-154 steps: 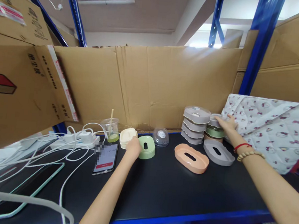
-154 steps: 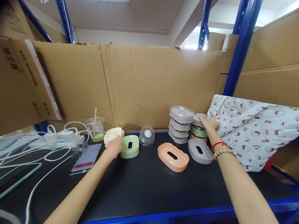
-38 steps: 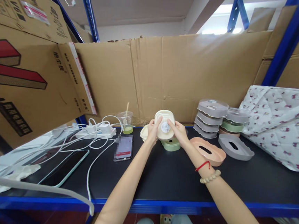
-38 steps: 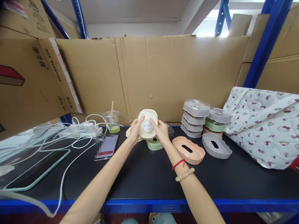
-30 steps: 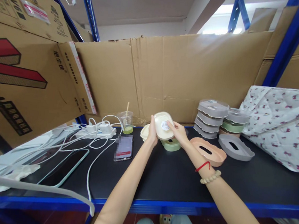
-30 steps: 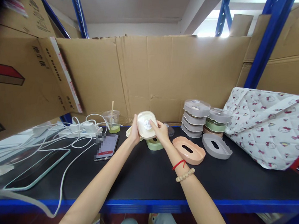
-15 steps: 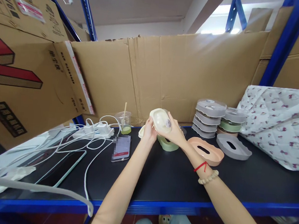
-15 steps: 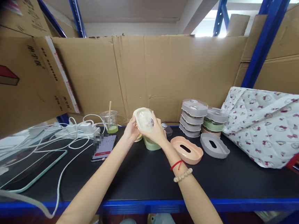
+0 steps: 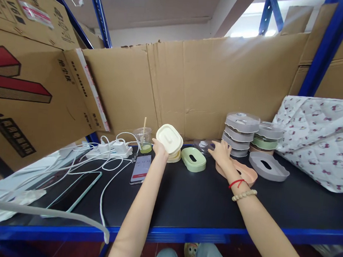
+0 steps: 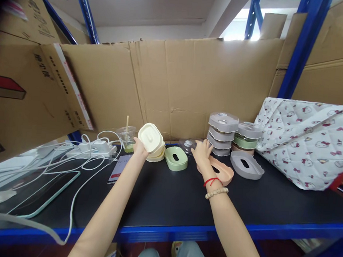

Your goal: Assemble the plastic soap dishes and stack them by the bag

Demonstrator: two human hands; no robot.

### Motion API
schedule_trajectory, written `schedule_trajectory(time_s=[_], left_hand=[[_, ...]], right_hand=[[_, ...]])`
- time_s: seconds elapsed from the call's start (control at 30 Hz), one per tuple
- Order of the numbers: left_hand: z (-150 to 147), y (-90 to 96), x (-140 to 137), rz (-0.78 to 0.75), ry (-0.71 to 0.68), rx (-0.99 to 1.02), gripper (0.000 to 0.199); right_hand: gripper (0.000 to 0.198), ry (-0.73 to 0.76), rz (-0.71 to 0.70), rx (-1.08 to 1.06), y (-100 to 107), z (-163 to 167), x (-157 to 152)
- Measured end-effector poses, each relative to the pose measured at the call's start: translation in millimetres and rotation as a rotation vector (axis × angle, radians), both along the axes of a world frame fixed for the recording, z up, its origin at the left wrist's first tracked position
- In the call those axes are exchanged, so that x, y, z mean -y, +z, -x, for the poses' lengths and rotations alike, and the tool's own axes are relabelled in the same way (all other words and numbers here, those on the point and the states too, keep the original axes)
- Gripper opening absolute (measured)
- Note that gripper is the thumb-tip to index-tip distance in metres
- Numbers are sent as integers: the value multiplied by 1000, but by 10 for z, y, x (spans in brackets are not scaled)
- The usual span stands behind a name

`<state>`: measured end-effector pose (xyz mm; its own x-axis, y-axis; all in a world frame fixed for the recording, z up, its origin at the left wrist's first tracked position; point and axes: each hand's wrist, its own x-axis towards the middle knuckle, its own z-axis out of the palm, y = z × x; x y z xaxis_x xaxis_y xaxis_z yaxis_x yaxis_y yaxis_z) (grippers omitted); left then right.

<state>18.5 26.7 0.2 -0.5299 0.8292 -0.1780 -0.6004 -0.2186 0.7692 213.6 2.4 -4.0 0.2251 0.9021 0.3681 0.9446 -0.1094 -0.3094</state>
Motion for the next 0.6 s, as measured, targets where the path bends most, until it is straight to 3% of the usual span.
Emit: schedule_trajectory(time_s=[0.07, 0.27, 0.43, 0.6], left_hand=[[-30, 47, 37, 32, -21, 71, 49], [-116, 204, 166, -168, -220, 170, 34], [-140, 221, 180, -11, -57, 42, 24], [-107, 200, 219, 61, 203, -48, 11]], right_hand=[[29, 53, -19, 5, 29, 66, 14], [32, 143, 244, -192, -123, 279, -84], [30, 157, 226, -255, -213, 213, -156], [30, 212, 122, -443, -29, 110, -113]])
